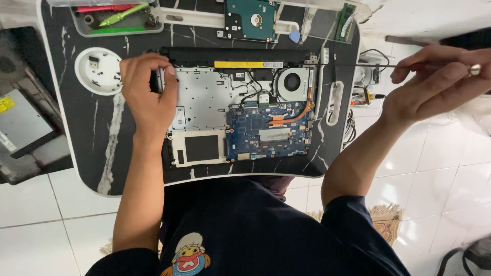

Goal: Disassembling a laptop by removing the battery and unscrewing internal components

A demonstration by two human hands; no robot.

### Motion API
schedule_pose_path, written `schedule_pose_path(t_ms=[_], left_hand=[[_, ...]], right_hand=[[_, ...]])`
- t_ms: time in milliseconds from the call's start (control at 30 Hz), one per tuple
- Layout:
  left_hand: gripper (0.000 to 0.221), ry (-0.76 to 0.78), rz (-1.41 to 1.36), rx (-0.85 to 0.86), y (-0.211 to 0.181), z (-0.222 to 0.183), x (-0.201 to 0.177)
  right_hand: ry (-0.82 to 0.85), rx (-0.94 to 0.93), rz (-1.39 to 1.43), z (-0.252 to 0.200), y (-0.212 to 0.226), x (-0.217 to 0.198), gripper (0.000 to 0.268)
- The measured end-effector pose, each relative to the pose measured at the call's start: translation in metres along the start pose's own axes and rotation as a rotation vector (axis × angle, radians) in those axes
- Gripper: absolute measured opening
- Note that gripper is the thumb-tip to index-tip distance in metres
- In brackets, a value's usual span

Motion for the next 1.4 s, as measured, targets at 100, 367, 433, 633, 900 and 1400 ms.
schedule_pose_path(t_ms=[100,367,433,633,900,1400], left_hand=[[0.002,0.002,-0.001,0.002,0.001,-0.001,0.001],[0.005,-0.004,-0.008,-0.006,-0.001,0.001,0.000],[0.004,0.007,-0.008,-0.019,0.001,-0.001,0.001],[0.005,0.015,0.000,-0.022,0.000,0.000,0.002],[0.006,0.011,0.001,-0.019,-0.001,0.003,0.001],[0.006,0.015,0.004,-0.020,-0.001,0.001,0.000]], right_hand=[[-0.010,0.001,-0.053,0.001,0.005,0.003,0.027],[-0.005,-0.024,-0.117,0.000,0.013,0.011,0.031],[0.001,-0.033,-0.099,-0.001,0.012,0.011,0.029],[-0.028,0.000,-0.071,-0.003,0.010,0.009,0.032],[-0.005,-0.022,-0.101,-0.001,0.011,0.014,0.040],[0.045,-0.095,-0.115,-0.003,0.022,0.019,0.035]])
Point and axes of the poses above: each hand's wrist, its own z-axis towards the middle knuckle, its own x-axis out of the palm, y = z × x, the point moved 9 cm from there along z, towards the middle knuckle, and after that the axes turned 9 degrees about x, right-handed, at the moved point
